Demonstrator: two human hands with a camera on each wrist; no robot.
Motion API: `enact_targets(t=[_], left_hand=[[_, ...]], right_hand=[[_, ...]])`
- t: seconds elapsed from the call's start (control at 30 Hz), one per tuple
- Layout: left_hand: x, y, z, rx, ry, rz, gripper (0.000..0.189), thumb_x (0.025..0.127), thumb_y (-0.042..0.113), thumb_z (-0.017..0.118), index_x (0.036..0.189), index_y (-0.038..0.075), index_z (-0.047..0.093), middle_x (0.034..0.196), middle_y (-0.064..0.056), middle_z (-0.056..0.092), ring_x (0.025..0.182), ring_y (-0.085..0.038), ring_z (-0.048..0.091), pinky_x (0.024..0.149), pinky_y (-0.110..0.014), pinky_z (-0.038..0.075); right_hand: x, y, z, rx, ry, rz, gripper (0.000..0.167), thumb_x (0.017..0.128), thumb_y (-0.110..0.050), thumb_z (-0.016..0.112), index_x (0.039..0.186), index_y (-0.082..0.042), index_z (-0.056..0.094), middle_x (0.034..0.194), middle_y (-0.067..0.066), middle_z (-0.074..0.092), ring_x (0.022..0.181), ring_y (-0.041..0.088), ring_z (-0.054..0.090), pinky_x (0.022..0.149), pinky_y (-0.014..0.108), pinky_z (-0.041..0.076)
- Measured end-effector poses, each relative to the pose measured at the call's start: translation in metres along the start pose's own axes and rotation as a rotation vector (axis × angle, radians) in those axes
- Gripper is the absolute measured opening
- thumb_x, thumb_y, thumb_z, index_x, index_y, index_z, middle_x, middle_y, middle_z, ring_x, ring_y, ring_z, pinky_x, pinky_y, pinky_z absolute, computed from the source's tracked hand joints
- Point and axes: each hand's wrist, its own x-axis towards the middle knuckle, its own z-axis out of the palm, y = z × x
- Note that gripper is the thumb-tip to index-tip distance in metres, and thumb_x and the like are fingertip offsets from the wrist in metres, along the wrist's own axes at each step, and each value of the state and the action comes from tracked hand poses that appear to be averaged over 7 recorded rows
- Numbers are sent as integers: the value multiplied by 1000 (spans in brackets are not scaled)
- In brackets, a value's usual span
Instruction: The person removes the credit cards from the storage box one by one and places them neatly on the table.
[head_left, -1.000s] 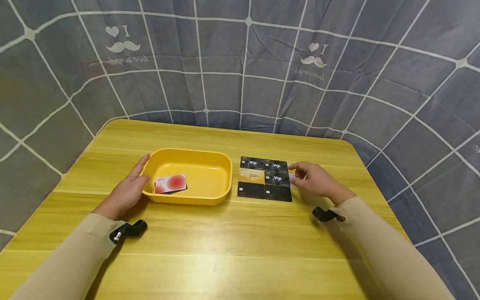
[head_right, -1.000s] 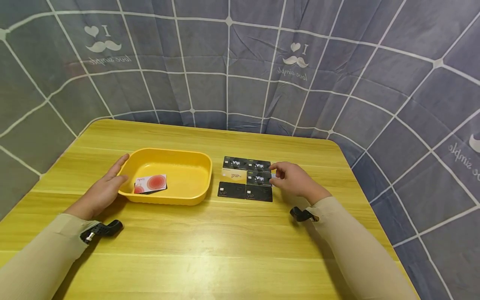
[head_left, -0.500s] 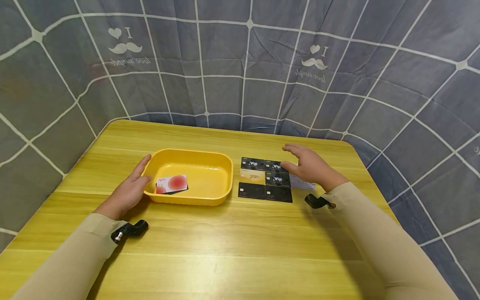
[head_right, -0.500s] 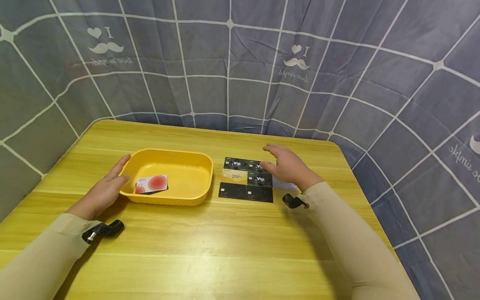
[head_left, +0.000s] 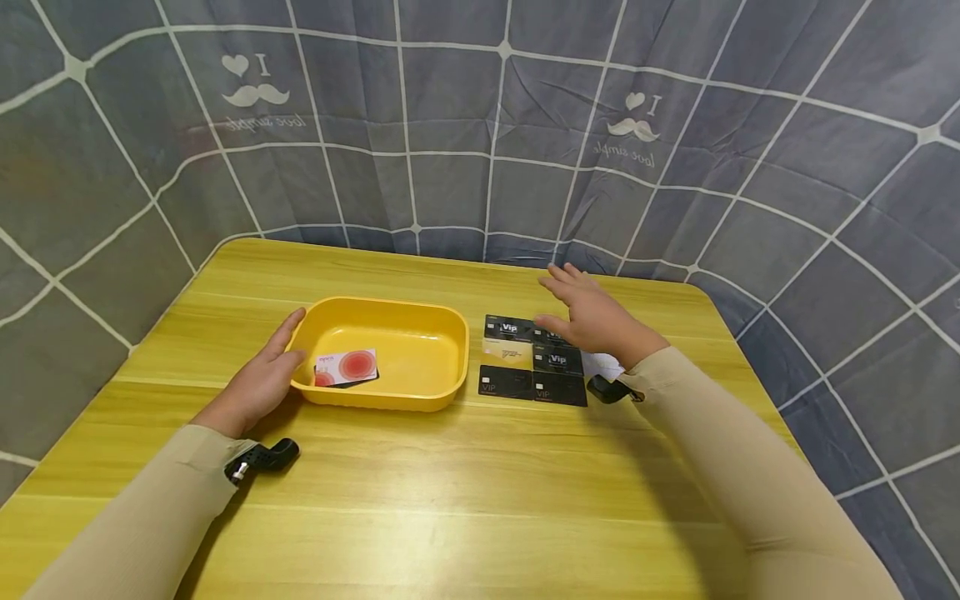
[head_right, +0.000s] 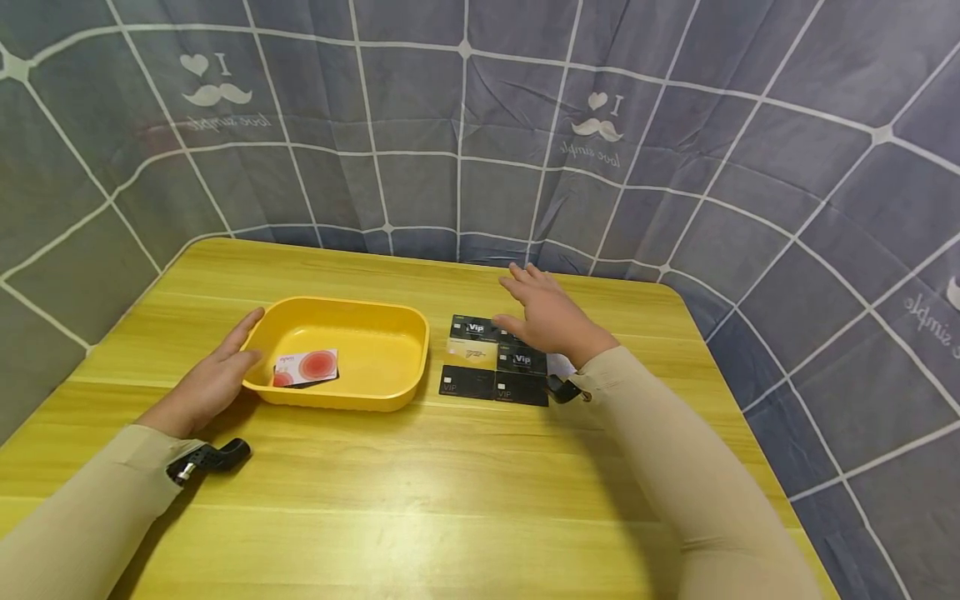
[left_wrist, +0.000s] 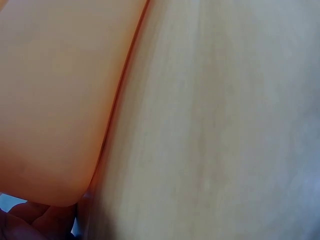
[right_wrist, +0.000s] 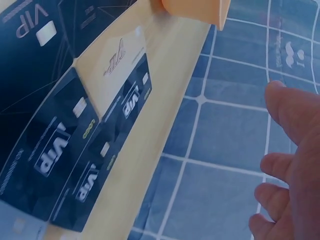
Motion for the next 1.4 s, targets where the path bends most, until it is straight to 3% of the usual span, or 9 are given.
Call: enact_targets(t=[0.53,1.0,1.4], left_hand=[[0,-1,-3,-12,-9,-6,68,113,33,28,168,41,-11,178,-12,-8,162,-49,-4,126,-74,0],[-1,-4,-5,12,-5,-3,67,114,35,28,168,42,-11,178,-14,-7,161,-53,1,124,-78,3],[-2,-5,-4,9,-3,-2,67,113,34,28,168,42,-11,178,-14,-7,161,-53,1,124,-77,2]], right_hand=[[20,-36,2,-80,-8,-48,81,106,-57,54,170,-20,22,179,10,4,165,38,-7,132,63,-7],[39,-72,12,-108,-26,-149,83,105,-59,52,171,-23,17,179,8,4,166,35,-7,133,58,-6],[54,-97,23,-135,-62,-175,85,105,-62,51,171,-24,15,179,6,0,166,34,-8,134,55,-5]])
